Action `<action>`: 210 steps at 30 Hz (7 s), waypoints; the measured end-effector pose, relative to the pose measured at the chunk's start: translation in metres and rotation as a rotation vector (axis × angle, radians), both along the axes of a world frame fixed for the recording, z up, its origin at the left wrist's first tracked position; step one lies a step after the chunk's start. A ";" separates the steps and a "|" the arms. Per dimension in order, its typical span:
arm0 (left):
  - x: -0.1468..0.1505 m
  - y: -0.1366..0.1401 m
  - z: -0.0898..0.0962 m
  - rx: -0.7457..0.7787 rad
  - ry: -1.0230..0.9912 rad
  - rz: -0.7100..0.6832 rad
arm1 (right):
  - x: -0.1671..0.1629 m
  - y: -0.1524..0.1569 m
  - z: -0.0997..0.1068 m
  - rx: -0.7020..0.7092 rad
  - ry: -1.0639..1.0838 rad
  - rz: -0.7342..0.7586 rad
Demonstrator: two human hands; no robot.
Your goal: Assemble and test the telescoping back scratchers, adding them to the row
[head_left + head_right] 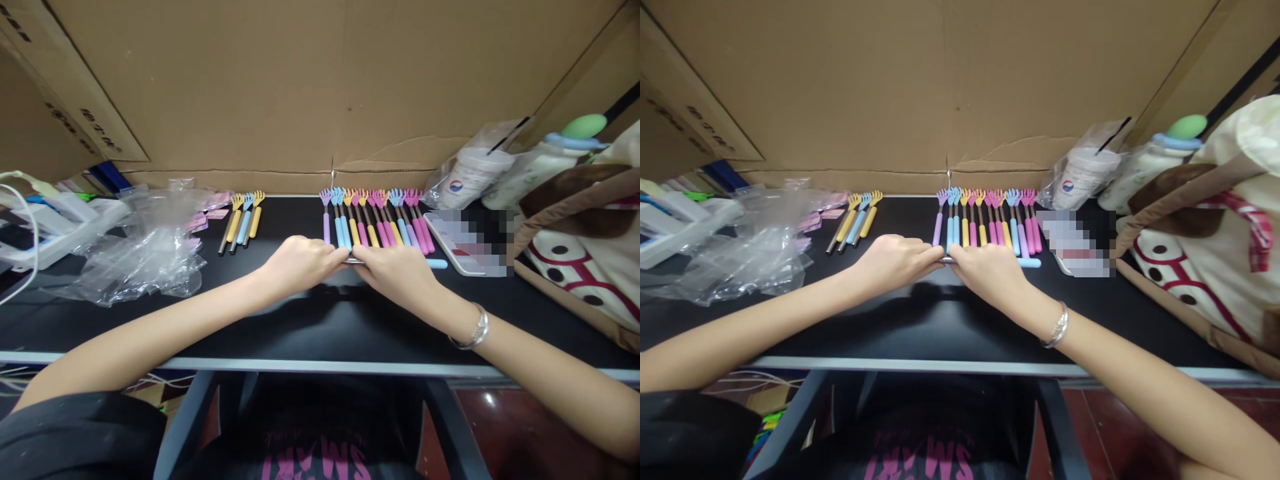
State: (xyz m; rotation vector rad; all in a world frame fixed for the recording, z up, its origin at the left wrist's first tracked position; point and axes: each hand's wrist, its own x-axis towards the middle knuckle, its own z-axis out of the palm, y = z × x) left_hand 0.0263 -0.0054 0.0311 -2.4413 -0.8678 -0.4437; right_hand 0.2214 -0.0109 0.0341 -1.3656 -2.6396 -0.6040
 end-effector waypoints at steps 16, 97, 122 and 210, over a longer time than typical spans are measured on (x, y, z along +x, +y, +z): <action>-0.155 -0.003 0.031 0.115 0.109 0.300 | 0.171 0.035 0.016 0.058 -0.144 -0.309; -0.161 0.025 0.013 0.135 0.136 0.292 | 0.165 0.040 0.014 0.066 -0.185 -0.496; -0.003 -0.007 0.000 -0.118 -0.057 0.104 | 0.003 -0.002 0.009 -0.028 -0.085 -0.089; -0.149 0.019 0.013 0.211 0.195 0.380 | 0.163 0.044 0.017 0.150 -0.225 -0.609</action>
